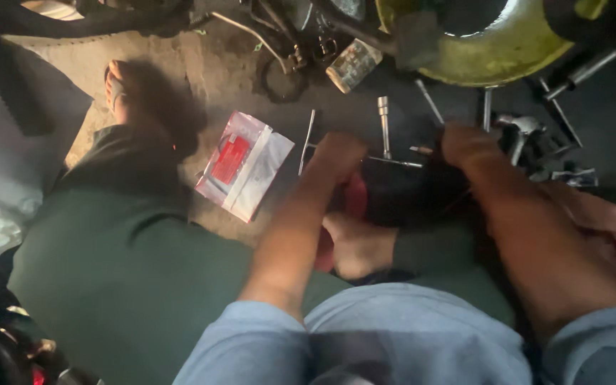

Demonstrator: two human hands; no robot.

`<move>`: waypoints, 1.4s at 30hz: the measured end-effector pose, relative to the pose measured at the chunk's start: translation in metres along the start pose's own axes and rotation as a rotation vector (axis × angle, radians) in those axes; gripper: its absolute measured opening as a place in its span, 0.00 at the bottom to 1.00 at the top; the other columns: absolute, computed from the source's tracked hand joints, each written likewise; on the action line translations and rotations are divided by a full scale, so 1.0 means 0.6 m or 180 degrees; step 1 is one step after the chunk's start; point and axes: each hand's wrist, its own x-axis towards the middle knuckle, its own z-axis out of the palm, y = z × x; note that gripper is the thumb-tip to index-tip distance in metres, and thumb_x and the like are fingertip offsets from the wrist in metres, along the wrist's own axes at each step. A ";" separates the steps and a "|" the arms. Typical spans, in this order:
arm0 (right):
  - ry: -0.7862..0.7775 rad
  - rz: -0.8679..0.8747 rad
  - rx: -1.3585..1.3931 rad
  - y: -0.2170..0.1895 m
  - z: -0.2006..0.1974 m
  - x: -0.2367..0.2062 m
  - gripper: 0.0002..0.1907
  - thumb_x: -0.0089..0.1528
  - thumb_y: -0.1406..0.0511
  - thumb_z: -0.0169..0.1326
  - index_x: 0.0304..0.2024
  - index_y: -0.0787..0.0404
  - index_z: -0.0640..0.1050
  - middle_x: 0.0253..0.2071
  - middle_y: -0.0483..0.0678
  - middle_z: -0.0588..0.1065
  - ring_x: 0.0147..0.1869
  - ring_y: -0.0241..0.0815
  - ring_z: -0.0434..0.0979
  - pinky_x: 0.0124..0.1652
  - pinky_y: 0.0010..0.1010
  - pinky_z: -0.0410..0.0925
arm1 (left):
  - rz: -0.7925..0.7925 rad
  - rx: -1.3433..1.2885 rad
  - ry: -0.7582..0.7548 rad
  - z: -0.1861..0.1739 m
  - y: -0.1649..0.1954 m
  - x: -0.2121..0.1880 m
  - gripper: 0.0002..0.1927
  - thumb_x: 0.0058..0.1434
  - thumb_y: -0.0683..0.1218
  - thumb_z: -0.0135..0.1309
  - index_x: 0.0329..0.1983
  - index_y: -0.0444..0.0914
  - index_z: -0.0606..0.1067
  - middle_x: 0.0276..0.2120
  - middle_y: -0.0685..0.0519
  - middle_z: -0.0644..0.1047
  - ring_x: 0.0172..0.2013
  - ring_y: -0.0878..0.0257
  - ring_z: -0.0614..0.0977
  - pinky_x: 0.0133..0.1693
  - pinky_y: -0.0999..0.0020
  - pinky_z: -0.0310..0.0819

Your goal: The person removes an oil filter from a motorcycle engine by hand and then uses a T-handle wrench to tighten a bolt on the engine casing. A yellow basin is positioned underneath to catch oil.

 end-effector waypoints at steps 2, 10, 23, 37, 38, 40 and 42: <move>-0.0117 -0.0115 -0.0114 -0.015 -0.001 -0.014 0.20 0.66 0.66 0.46 0.61 0.60 0.73 0.63 0.65 0.72 0.67 0.67 0.72 0.63 0.54 0.65 | -0.0103 0.0005 -0.0351 -0.019 0.004 -0.012 0.04 0.48 0.42 0.60 0.26 0.43 0.84 0.32 0.46 0.82 0.39 0.50 0.86 0.41 0.54 0.81; -0.0324 -0.1063 -0.0440 -0.134 -0.036 -0.117 0.21 0.67 0.60 0.49 0.63 0.52 0.69 0.60 0.61 0.74 0.65 0.62 0.74 0.59 0.51 0.67 | -0.0190 -0.0037 -0.0189 -0.039 0.029 -0.097 0.09 0.55 0.47 0.60 0.38 0.43 0.84 0.40 0.44 0.83 0.45 0.48 0.85 0.45 0.53 0.80; 0.0278 -0.2268 0.2457 -0.323 -0.192 -0.292 0.20 0.67 0.62 0.55 0.61 0.56 0.71 0.37 0.50 0.78 0.37 0.42 0.80 0.30 0.36 0.75 | -0.1001 -0.0931 -0.0537 -0.115 0.015 -0.330 0.24 0.57 0.61 0.64 0.49 0.42 0.83 0.46 0.45 0.84 0.49 0.49 0.85 0.49 0.54 0.79; -0.0761 -0.1935 0.3379 -0.354 -0.121 -0.281 0.36 0.65 0.68 0.55 0.73 0.52 0.58 0.42 0.57 0.78 0.43 0.48 0.83 0.37 0.37 0.78 | -0.0874 -0.5905 0.2235 -0.018 0.172 -0.343 0.20 0.75 0.53 0.43 0.60 0.35 0.71 0.42 0.52 0.79 0.41 0.61 0.84 0.38 0.70 0.78; -0.0897 -0.1891 0.3317 -0.357 -0.116 -0.285 0.37 0.64 0.69 0.54 0.74 0.50 0.56 0.42 0.58 0.78 0.42 0.50 0.83 0.38 0.39 0.78 | -0.0941 -0.5747 0.2280 -0.023 0.169 -0.347 0.19 0.76 0.51 0.43 0.61 0.35 0.71 0.40 0.53 0.79 0.40 0.61 0.84 0.38 0.70 0.77; -0.1159 -0.1788 0.3209 -0.367 -0.109 -0.292 0.40 0.63 0.70 0.51 0.74 0.47 0.51 0.41 0.60 0.79 0.42 0.53 0.84 0.39 0.41 0.79 | -0.0812 -0.5221 0.2536 -0.037 0.161 -0.360 0.19 0.76 0.51 0.43 0.61 0.34 0.72 0.40 0.52 0.80 0.39 0.62 0.84 0.39 0.69 0.79; -0.1087 -0.1854 0.3221 -0.377 -0.112 -0.296 0.39 0.63 0.71 0.51 0.74 0.50 0.53 0.43 0.58 0.79 0.44 0.52 0.83 0.40 0.42 0.79 | -0.0841 -0.4821 0.2601 -0.054 0.152 -0.372 0.19 0.75 0.51 0.43 0.62 0.36 0.71 0.37 0.52 0.81 0.37 0.62 0.83 0.39 0.68 0.79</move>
